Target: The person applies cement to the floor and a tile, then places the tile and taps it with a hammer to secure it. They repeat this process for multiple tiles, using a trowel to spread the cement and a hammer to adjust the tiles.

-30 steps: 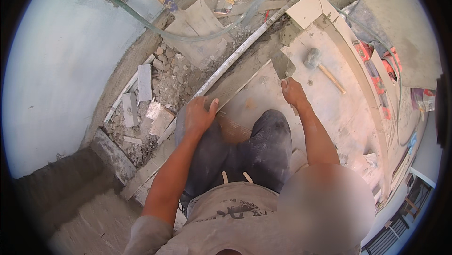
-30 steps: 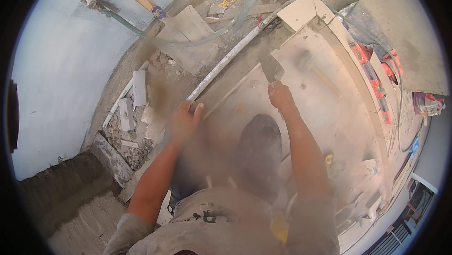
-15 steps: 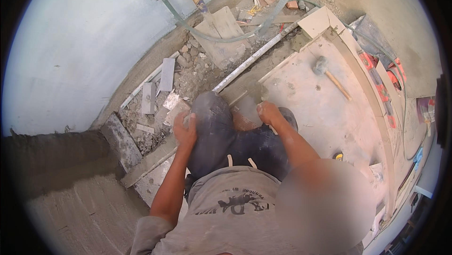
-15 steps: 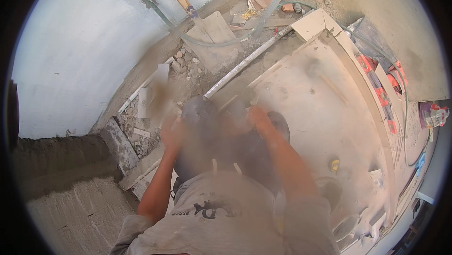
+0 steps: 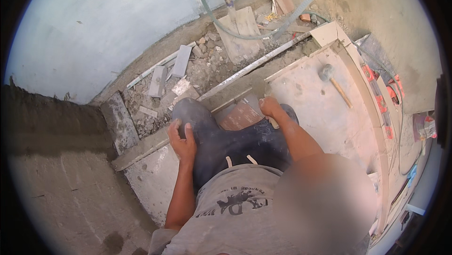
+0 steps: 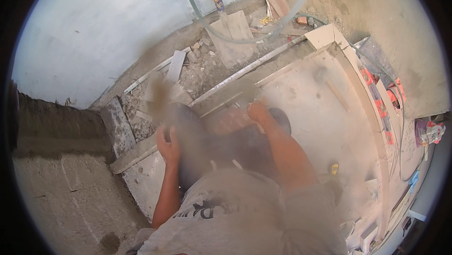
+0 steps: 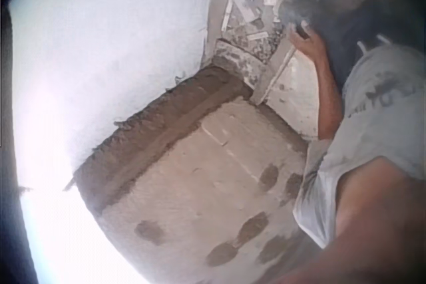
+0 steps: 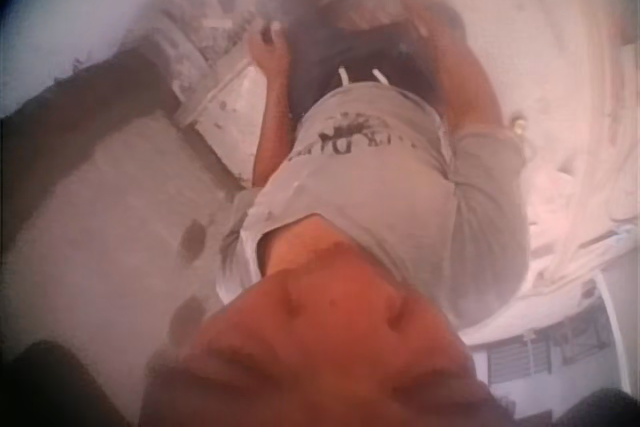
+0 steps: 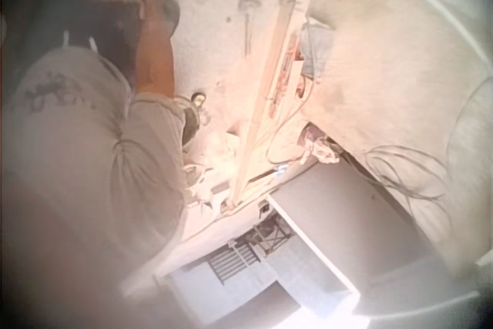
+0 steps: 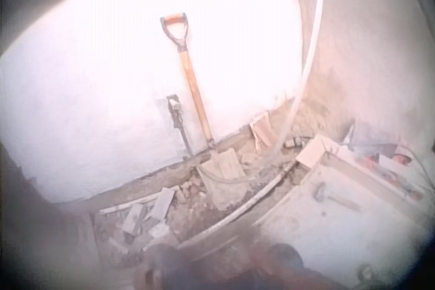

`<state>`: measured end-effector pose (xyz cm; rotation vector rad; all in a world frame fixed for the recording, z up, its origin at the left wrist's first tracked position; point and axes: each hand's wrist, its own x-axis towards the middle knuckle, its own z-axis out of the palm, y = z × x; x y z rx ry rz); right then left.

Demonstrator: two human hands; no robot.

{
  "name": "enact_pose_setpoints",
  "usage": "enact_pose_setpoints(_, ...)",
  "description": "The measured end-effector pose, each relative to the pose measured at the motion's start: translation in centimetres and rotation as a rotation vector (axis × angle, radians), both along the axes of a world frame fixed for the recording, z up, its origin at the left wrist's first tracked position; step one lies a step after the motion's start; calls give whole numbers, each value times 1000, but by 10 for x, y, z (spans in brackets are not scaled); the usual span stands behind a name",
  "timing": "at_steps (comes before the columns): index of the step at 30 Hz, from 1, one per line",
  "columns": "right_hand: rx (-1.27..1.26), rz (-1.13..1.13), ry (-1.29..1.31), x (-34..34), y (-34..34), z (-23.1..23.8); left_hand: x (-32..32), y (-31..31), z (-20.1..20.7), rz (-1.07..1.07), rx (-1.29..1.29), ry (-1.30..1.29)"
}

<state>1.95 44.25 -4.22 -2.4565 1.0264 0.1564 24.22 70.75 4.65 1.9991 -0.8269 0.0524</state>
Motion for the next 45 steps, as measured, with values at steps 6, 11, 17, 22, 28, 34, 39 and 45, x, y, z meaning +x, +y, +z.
enact_pose_setpoints(6,-50,137,-59,8,13,-67,-3,22,2,33,-11,49)
enact_pose_setpoints(11,-15,-168,-158,12,15,-44,-6,19,5,20,-21,10)
enact_pose_setpoints(17,25,122,-76,9,13,-61,-11,23,8,45,11,94)
enact_pose_setpoints(22,-61,-18,-166,7,16,-75,-2,10,2,-16,-36,17)
enact_pose_setpoints(28,465,-193,-198,7,19,-18,5,-1,-8,-32,11,40)
enact_pose_setpoints(34,1210,-929,-573,-11,40,50,20,-27,-26,-143,15,27)
enact_pose_setpoints(39,1106,-1014,-769,-125,50,125,38,-55,-48,-179,210,72)
enact_pose_setpoints(45,487,-1292,-312,-284,151,237,63,-100,-60,-391,495,-54)
